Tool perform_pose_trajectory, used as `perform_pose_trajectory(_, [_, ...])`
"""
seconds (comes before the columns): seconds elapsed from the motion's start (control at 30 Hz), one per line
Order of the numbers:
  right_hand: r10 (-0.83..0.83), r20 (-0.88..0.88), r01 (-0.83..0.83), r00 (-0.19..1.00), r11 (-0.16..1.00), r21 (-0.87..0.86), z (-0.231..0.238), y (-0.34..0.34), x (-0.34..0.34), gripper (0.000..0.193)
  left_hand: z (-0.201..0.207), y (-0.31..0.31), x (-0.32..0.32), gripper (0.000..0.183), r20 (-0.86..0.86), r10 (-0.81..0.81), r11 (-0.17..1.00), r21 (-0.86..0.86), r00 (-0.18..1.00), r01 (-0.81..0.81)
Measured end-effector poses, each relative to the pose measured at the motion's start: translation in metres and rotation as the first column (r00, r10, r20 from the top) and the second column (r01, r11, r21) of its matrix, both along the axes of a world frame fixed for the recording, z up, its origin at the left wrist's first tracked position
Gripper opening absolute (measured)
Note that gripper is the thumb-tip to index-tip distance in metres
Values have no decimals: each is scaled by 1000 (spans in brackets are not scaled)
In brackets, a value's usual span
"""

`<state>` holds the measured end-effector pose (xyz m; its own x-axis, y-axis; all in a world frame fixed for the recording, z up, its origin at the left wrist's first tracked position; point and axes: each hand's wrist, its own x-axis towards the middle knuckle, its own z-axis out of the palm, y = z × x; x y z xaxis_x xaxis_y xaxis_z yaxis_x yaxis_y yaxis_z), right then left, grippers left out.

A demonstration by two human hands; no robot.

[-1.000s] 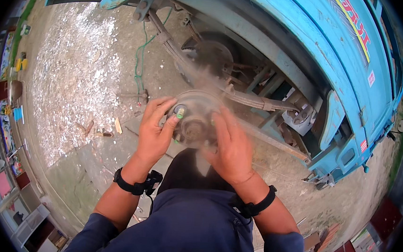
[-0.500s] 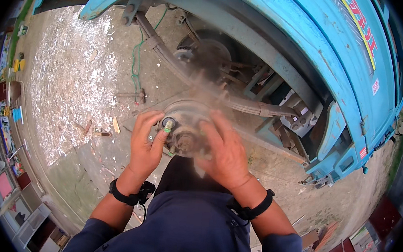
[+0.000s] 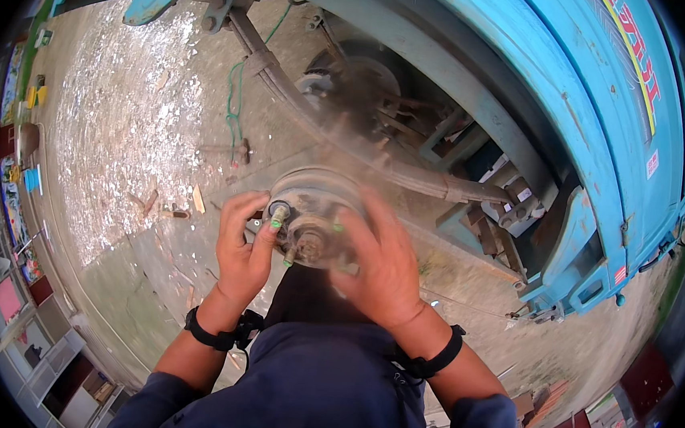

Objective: The person uses a hammer and other metal tools to strike and detach the wheel hub assembly from a vehicle axle.

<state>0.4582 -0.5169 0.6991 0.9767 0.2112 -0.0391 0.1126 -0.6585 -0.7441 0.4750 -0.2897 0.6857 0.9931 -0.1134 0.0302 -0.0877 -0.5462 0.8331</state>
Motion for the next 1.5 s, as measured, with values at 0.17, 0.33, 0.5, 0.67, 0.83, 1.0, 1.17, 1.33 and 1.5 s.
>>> perform_pose_trajectory(0.17, [70,21,-70,997,997,-13,-5,-3,7,83,-8,14,-27,29,-147,204,978,-17,968,-208])
perform_pose_trajectory(0.33, [158,78,-151,984,985,-87,-2,-6,15,89,-41,59,-99,30,-383,424,904,129,821,-407])
perform_pose_trajectory(0.5, [217,36,-208,976,965,-160,10,-3,11,101,-81,105,-182,33,-524,572,816,292,631,-498])
perform_pose_trajectory(0.67, [136,170,-101,976,974,-201,39,6,1,83,-109,153,-245,33,-563,615,775,305,552,-554])
perform_pose_trajectory(0.83, [235,190,-230,953,972,-45,49,66,-51,30,-143,211,-295,34,-606,607,760,253,514,-599])
perform_pose_trajectory(1.0, [369,-237,-392,899,919,-53,-27,181,-108,29,-199,282,-328,33,-684,515,788,139,517,-600])
perform_pose_trajectory(1.17, [315,-423,-351,850,936,-6,-147,271,-169,32,-280,363,-351,32,-752,343,888,65,563,-455])
perform_pose_trajectory(1.33, [323,-443,-288,836,946,148,-259,334,-211,32,-431,417,-377,35,-657,314,937,98,685,-335])
perform_pose_trajectory(1.5, [239,-551,-153,799,968,199,-334,342,-240,33,-542,409,-345,38,-730,348,922,155,587,-353])
